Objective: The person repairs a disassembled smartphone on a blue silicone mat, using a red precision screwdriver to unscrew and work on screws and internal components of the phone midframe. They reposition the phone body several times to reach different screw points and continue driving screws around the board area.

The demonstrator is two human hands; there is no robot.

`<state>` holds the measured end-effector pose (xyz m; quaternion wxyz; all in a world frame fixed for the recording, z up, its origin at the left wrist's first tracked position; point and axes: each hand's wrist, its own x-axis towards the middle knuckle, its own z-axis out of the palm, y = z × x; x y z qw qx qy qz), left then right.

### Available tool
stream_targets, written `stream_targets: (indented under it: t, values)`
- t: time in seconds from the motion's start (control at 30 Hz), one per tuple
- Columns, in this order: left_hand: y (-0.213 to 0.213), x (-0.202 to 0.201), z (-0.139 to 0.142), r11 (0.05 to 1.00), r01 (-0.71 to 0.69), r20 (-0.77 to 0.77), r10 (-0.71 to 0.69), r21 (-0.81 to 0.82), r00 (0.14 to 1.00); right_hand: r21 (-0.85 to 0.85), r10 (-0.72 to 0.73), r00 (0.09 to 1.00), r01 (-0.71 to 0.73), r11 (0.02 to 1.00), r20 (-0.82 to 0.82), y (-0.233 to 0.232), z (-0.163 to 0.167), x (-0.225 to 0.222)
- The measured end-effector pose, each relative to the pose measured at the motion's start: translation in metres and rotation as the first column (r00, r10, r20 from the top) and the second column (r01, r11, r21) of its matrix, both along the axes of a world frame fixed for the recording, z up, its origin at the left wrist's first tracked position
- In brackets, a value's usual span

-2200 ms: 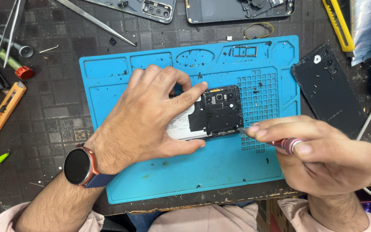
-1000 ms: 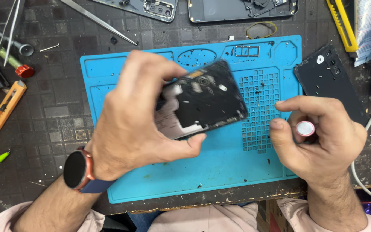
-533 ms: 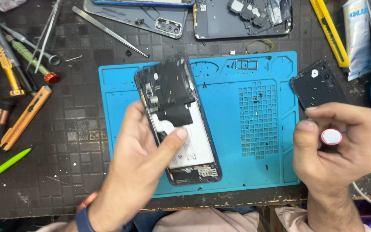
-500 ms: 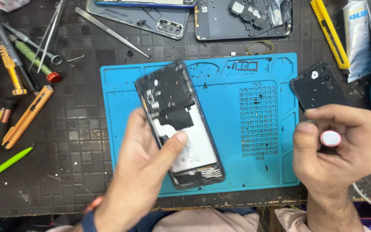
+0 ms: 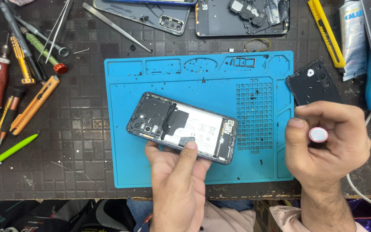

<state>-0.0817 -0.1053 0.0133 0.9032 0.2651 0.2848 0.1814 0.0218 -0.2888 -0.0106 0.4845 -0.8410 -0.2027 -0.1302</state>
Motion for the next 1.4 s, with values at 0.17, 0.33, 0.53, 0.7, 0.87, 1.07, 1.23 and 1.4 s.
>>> stream_targets:
  t: [0.17,0.33,0.53,0.7,0.87,1.07,1.23,1.4]
  values:
    - [-0.003,0.017,0.011,0.996,-0.068,-0.219,0.056,-0.05,0.974,0.014,-0.01,1.0,0.01,1.0,-0.006,-0.004,-0.004,0.0]
    - [-0.01,0.026,0.013,0.994,-0.084,-0.174,0.072,-0.066,0.982,0.032,0.011,0.999,-0.013,0.999,0.041,-0.011,-0.012,-0.001]
    - [-0.026,0.004,-0.007,0.977,0.028,-0.094,-0.049,-0.209,0.994,0.15,0.025,0.997,-0.036,0.988,0.072,-0.01,-0.012,0.001]
    - [-0.034,-0.024,-0.017,0.95,0.274,-0.081,-0.288,-0.153,0.954,0.217,0.084,0.994,-0.097,0.971,0.07,0.001,-0.006,0.006]
    - [-0.029,-0.044,-0.028,0.913,0.278,-0.138,-0.329,-0.299,0.934,0.248,0.155,0.986,-0.165,0.955,0.061,0.014,0.003,0.013]
    - [-0.014,-0.039,-0.013,0.935,0.343,-0.148,-0.328,0.093,0.933,0.199,0.243,0.967,-0.252,0.947,0.069,0.03,0.01,0.012]
    - [0.037,0.006,0.023,0.337,0.447,-0.261,-0.473,0.829,0.842,0.089,0.268,0.958,-0.277,0.957,0.102,0.037,0.005,0.018]
    - [0.072,0.066,0.007,-0.354,0.191,-0.336,-0.411,0.915,0.848,0.04,0.295,0.951,-0.299,0.953,0.09,0.036,-0.004,0.025]
